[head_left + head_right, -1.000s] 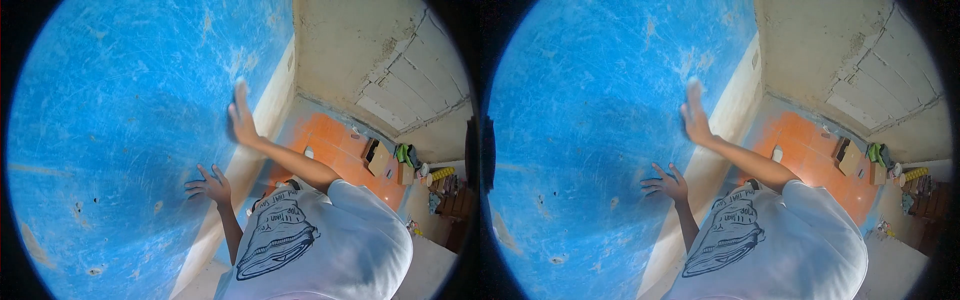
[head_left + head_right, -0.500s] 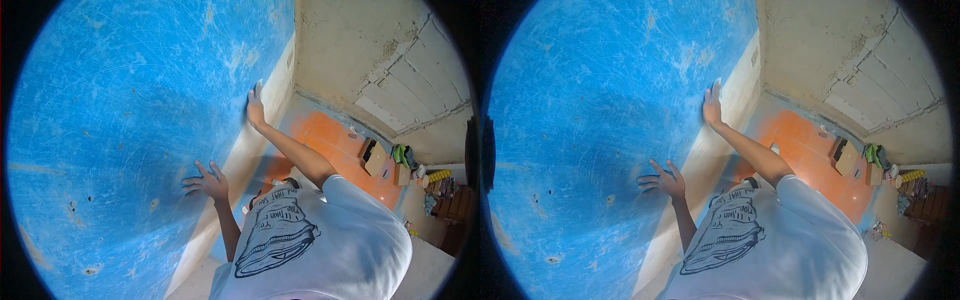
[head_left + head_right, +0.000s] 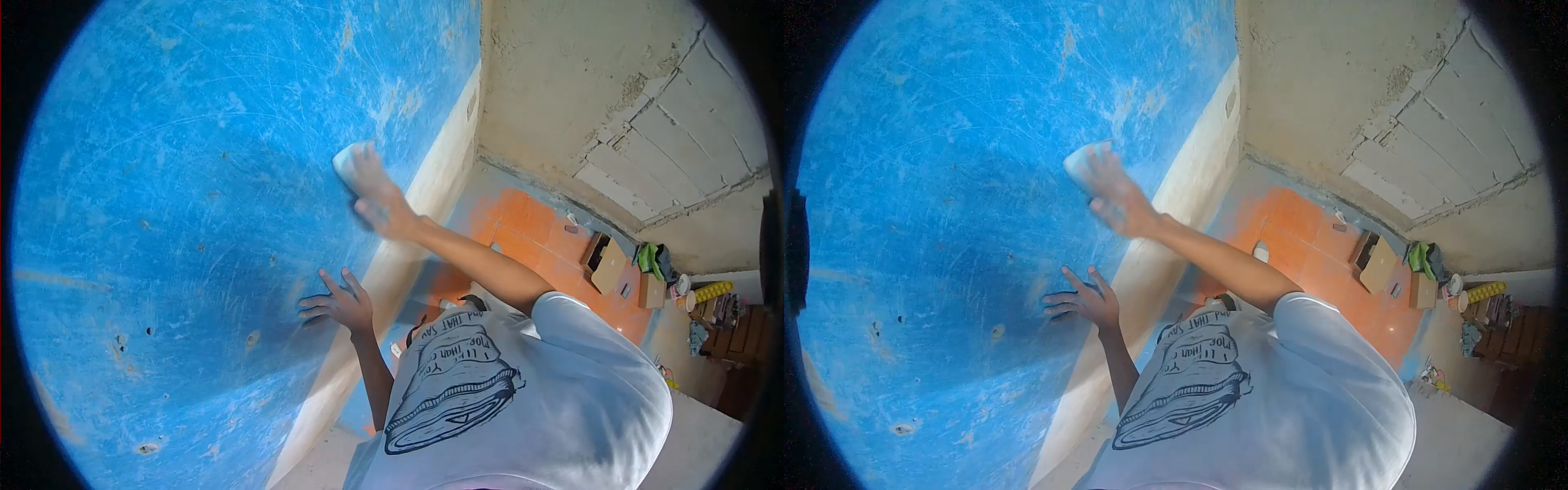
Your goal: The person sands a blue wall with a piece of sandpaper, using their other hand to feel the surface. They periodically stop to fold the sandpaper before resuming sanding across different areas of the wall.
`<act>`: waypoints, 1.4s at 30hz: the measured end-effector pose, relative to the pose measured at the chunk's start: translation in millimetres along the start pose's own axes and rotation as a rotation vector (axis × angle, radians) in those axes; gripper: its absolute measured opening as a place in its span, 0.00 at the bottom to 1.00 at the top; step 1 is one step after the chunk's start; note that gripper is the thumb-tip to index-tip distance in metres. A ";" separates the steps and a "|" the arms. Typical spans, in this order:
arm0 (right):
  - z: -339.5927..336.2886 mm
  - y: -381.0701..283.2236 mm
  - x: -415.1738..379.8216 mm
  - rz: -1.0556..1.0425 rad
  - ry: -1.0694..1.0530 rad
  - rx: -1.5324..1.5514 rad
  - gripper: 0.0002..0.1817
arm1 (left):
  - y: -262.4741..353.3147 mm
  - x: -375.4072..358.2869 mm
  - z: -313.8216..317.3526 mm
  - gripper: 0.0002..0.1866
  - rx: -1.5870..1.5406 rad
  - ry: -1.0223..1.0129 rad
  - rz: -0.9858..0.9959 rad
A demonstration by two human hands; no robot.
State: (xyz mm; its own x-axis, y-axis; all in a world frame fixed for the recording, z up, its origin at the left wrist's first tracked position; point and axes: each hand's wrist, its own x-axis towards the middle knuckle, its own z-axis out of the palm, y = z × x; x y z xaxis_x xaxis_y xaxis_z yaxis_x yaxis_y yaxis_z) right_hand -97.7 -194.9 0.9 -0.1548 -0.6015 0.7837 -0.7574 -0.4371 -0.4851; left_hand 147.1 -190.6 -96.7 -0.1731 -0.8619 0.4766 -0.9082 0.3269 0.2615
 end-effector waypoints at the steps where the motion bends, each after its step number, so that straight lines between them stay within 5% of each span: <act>1: 7.1 20.2 -0.8 0.080 0.168 0.026 0.38 | 1.0 2.3 -0.7 0.39 -0.008 0.005 -0.002; 4: 22.3 36.8 15.1 0.834 0.685 0.330 0.37 | 3.9 2.7 -7.0 0.39 -0.037 -0.050 -0.034; 9: 12.3 -10.8 -0.3 0.023 0.108 -0.041 0.39 | 11.1 6.9 -4.5 0.37 -0.082 0.003 -0.034; 13: 22.4 41.1 12.7 0.949 0.644 0.292 0.38 | 13.5 6.6 -7.1 0.37 -0.107 0.010 -0.007; 17: 11.9 -24.9 11.0 0.315 0.323 0.089 0.38 | 11.6 6.4 0.3 0.37 -0.078 0.015 -0.025; 20: 15.6 10.8 -9.2 0.407 0.295 0.163 0.38 | 13.6 6.3 -1.7 0.37 -0.098 0.003 -0.042; 24: 35.2 26.2 4.4 0.821 0.561 0.212 0.39 | 16.2 5.8 -10.5 0.38 -0.114 -0.048 -0.064; 25: 27.6 -1.8 10.6 0.557 0.489 0.161 0.39 | 15.9 8.3 -8.4 0.38 -0.105 -0.055 -0.068; 28: 11.0 -22.0 6.3 0.262 0.186 0.143 0.40 | 15.0 7.7 -3.1 0.38 -0.077 0.015 -0.032; 29: 9.0 -3.4 2.0 0.270 0.230 0.061 0.40 | 13.3 5.7 -3.9 0.38 -0.083 -0.005 -0.042; 32: 34.9 67.5 -5.3 1.068 0.732 0.567 0.36 | 18.5 6.3 -13.3 0.38 -0.110 -0.059 -0.074; 33: 31.1 48.6 0.9 0.970 0.644 0.312 0.36 | 19.0 5.6 -15.9 0.38 -0.116 -0.079 -0.086; 37: -0.1 -28.9 12.3 0.217 0.199 0.131 0.36 | 19.0 7.3 -8.3 0.37 -0.112 0.006 -0.045; 41: 29.4 68.4 8.9 0.797 0.767 0.361 0.35 | 16.5 6.6 -11.4 0.36 -0.108 -0.029 -0.042; 42: 27.3 56.9 7.8 0.711 0.674 0.328 0.36 | 15.0 4.0 -13.9 0.36 -0.125 -0.055 -0.047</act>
State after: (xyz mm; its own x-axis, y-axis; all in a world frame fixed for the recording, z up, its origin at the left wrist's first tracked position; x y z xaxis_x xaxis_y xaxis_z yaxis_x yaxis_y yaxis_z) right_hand -124.7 -242.7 -31.2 -0.8992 -0.3365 0.2797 -0.1570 -0.3485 -0.9241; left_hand 138.1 -183.7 -79.2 -0.1555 -0.8962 0.4155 -0.8615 0.3288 0.3868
